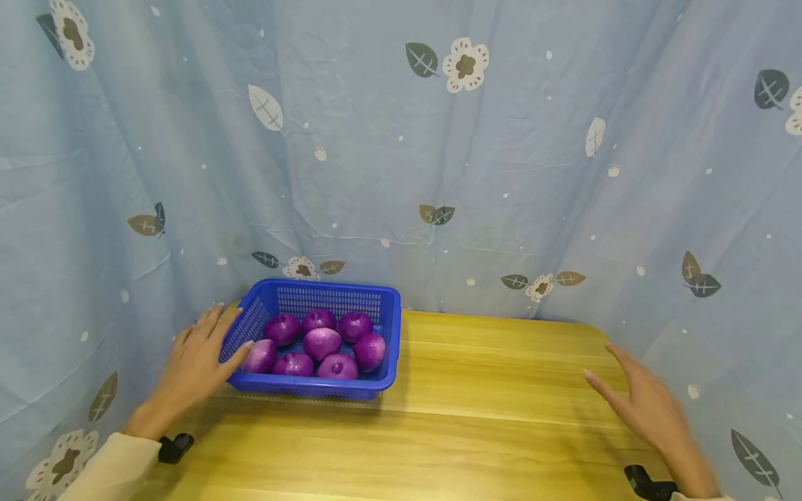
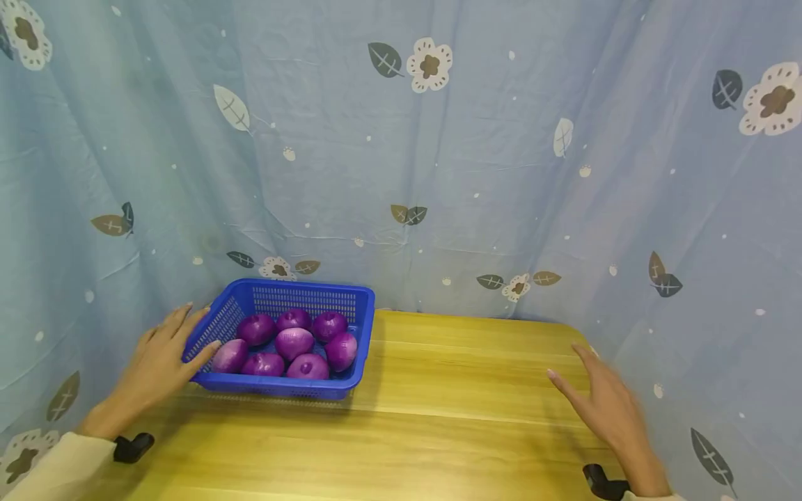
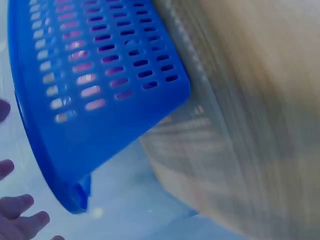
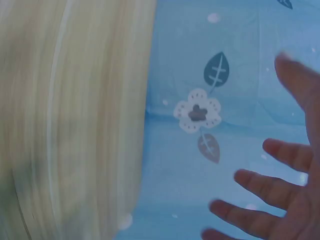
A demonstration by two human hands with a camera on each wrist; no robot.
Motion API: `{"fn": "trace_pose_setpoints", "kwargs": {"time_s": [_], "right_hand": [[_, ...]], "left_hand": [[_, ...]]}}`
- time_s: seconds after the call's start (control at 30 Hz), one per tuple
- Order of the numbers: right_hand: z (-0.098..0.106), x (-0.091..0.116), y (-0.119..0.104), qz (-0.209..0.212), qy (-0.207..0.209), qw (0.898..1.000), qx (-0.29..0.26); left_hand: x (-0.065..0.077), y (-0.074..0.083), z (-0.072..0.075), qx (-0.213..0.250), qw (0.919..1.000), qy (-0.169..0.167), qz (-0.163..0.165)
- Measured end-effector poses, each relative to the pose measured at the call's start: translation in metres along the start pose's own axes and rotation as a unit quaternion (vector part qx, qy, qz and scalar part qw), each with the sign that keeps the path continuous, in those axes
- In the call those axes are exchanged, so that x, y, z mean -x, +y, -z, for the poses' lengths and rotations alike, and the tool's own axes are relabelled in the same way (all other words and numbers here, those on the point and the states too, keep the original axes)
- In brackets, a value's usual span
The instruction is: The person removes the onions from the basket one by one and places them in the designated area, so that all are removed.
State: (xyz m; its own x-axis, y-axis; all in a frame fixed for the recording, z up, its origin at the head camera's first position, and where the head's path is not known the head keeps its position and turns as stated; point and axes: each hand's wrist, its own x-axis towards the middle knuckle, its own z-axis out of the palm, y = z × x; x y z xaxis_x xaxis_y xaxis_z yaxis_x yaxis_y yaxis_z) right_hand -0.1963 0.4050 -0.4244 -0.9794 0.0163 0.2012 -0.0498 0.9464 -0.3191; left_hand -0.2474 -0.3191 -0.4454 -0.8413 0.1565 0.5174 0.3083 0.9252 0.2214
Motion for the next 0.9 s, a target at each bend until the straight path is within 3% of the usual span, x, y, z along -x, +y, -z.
{"fn": "trace_pose_setpoints", "kwargs": {"time_s": [0.1, 0.17, 0.4, 0.53, 0.67, 0.7, 0.8, 0.9], "right_hand": [[-0.005, -0.001, -0.006, -0.01, 0.02, 0.999, -0.036], [-0.009, -0.002, -0.01, -0.009, 0.028, 0.997, -0.065], [-0.025, -0.008, -0.022, -0.009, 0.006, 0.991, -0.135], [-0.037, -0.014, -0.03, -0.007, -0.002, 0.99, -0.143], [-0.045, -0.021, -0.041, 0.009, 0.001, 0.987, -0.158], [-0.048, -0.023, -0.043, 0.014, 0.002, 0.986, -0.164], [-0.054, -0.028, -0.05, 0.025, 0.003, 0.984, -0.177], [-0.061, -0.033, -0.056, 0.032, 0.002, 0.982, -0.188]], "left_hand": [[-0.001, -0.009, -0.001, 0.067, 0.9966, 0.041, 0.025], [0.001, -0.015, -0.002, 0.109, 0.9919, 0.049, 0.044], [0.005, -0.03, -0.008, 0.207, 0.969, -0.003, 0.135], [0.011, -0.038, -0.016, 0.275, 0.9429, -0.05, 0.182], [0.014, -0.045, -0.025, 0.36, 0.9044, -0.082, 0.214], [0.014, -0.047, -0.027, 0.39, 0.8898, -0.087, 0.22], [0.017, -0.054, -0.031, 0.498, 0.8339, -0.083, 0.222], [0.02, -0.061, -0.035, 0.593, 0.7752, -0.085, 0.202]]}}
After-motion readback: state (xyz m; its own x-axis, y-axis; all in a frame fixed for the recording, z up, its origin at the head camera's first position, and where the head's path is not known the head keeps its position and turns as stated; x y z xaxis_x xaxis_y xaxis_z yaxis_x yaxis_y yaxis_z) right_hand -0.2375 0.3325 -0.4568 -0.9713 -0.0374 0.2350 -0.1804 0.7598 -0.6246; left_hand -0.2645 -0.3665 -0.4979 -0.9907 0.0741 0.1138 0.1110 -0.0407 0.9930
